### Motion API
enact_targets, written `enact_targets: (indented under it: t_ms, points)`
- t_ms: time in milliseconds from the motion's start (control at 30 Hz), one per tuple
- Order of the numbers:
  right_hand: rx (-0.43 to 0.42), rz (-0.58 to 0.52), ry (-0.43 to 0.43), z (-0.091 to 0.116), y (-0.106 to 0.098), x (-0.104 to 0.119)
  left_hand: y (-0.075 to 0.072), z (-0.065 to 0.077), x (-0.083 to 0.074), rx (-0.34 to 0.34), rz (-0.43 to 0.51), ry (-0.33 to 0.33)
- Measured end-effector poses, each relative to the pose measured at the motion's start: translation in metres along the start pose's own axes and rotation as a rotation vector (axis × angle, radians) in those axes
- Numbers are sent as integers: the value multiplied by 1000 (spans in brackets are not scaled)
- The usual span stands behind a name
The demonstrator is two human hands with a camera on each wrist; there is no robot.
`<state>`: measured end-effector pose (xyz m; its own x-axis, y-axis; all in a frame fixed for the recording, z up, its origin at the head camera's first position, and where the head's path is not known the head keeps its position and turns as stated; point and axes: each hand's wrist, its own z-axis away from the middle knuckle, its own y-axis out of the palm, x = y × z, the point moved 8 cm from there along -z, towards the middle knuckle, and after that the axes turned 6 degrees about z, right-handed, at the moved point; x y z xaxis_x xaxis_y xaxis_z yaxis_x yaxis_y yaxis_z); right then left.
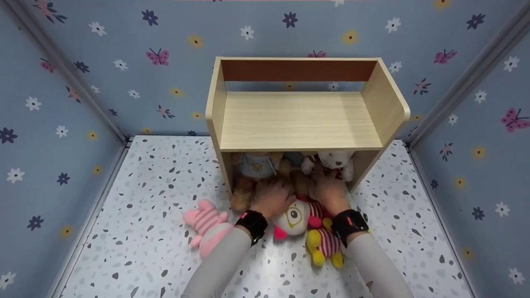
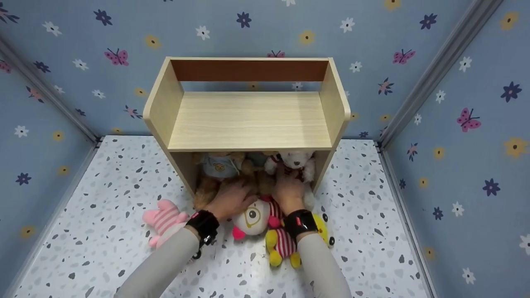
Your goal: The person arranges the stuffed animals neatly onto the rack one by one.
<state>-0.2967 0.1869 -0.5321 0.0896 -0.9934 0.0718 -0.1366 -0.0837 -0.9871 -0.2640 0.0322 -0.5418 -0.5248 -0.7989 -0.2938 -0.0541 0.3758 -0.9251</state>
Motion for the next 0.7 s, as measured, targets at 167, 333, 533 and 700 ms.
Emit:
enact_targets:
  t_ms: [167,333,533,700]
  points:
    - [-169,-19,-71,18,-31,5,-29,-22,-5,-190,5,62]
    - [-352,45,-113,26,-60,7,-54,-39,-9,-382,-135,81]
    - [-454,96,-94,26,-77,5,-66,-57,-11,-446,-44,92]
    - [-483,105,-119,21,-75,4,-34,-83,10,-13,205,-96]
